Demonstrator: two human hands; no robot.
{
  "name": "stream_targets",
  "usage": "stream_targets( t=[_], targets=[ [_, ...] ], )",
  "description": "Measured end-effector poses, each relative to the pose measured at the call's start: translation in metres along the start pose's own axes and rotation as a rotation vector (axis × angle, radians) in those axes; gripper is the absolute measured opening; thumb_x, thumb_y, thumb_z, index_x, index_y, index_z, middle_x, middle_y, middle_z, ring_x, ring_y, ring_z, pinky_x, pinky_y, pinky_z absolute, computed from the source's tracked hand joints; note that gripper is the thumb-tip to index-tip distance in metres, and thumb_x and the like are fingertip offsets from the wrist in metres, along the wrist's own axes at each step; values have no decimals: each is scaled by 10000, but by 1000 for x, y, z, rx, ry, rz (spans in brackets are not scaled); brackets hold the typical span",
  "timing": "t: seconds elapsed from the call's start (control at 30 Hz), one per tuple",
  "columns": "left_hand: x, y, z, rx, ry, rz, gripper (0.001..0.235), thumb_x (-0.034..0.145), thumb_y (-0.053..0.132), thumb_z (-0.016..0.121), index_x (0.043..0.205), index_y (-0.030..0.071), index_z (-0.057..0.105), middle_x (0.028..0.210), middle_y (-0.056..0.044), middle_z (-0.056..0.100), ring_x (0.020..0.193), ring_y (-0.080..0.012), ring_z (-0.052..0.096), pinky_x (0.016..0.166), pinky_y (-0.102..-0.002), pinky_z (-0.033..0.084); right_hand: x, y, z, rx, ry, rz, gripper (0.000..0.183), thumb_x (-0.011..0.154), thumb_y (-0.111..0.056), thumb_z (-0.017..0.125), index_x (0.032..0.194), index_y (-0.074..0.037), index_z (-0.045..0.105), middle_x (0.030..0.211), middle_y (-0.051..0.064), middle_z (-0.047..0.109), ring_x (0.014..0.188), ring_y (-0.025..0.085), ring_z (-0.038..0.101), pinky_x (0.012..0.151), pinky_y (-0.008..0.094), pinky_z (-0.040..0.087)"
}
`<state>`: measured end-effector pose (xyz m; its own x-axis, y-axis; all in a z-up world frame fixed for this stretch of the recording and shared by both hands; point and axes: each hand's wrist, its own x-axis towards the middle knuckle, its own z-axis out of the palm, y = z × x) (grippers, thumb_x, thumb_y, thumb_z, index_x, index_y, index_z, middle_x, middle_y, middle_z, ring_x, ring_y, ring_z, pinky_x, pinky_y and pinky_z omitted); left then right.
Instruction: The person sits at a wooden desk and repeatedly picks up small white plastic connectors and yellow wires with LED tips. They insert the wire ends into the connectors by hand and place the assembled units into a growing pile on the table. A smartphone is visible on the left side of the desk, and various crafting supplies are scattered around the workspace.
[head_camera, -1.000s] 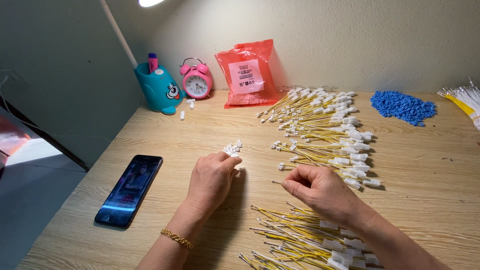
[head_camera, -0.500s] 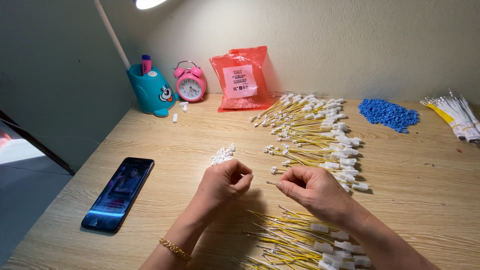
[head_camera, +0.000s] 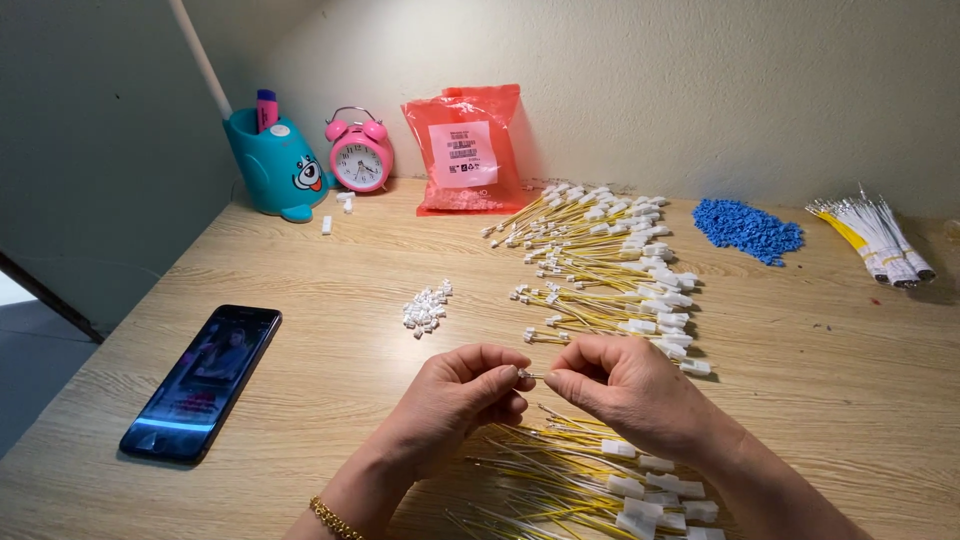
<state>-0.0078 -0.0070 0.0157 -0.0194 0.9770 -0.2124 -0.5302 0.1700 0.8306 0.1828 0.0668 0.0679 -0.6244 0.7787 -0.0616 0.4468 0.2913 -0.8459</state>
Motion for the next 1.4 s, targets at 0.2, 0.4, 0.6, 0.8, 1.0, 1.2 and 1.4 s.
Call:
stream_targets(
  t=[0.2, 0.4, 0.6, 0.8, 1.0, 1.2, 1.4],
  targets=[
    [0, -1, -2, 5, -6, -5, 168, 870, 40, 659, 1022, -29, 673, 881, -201, 691, 706, -239, 631, 692, -329, 558, -3, -8, 0, -13, -4, 92, 146, 877, -189, 719, 775, -97, 769, 539, -29, 463, 506, 94, 344, 473, 270, 267],
    [0, -2, -1, 7, -4, -7, 165, 865, 41, 666, 1011, -33, 677, 881, -196, 697, 694, -244, 632, 682, -344, 563, 1, 4, 1, -6, 7, 71, 117, 862, -196, 734, 785, -110, 755, 574, -46, 496, 536, 84, 378, 499, 258, 308],
    [-1, -1, 0, 37, 14, -8, 176, 855, 42, 671, 1010, -41, 683, 885, -209, 708, 687, -242, 637, 676, -336, 567, -1, -2, 2, 5, 1, 80, 127, 864, -197, 730, 789, -99, 760, 584, -38, 536, 546, 81, 407, 503, 257, 335],
    [0, -2, 1, 182, 24, 67, 176, 857, 53, 676, 1008, -30, 710, 850, -184, 729, 663, -220, 649, 636, -318, 560, -6, -16, 2, -244, 77, 36, 133, 814, -264, 703, 737, -172, 759, 618, -63, 617, 590, 75, 513, 582, 254, 421],
    [0, -2, 5, 297, 44, 120, 130, 863, 38, 681, 972, -15, 731, 807, -139, 747, 644, -180, 654, 608, -270, 542, -5, -10, 6, -290, 113, -144, 144, 795, -251, 695, 679, -170, 727, 596, -65, 645, 572, 84, 555, 577, 265, 442],
    [1, -5, 7, 290, 38, 153, 123, 855, 25, 681, 957, -31, 721, 808, -156, 741, 648, -194, 662, 614, -282, 564, -4, -9, 6, -262, 107, -113, 142, 794, -257, 678, 716, -174, 763, 627, -59, 674, 600, 79, 579, 588, 263, 449],
    [2, -11, 7, 256, 45, 203, 103, 852, -10, 683, 947, -25, 723, 770, -149, 721, 623, -191, 645, 588, -275, 545, -6, -16, 9, -265, 93, -62, 164, 820, -284, 667, 729, -173, 747, 668, -46, 655, 643, 89, 575, 623, 262, 440]
  ],
)
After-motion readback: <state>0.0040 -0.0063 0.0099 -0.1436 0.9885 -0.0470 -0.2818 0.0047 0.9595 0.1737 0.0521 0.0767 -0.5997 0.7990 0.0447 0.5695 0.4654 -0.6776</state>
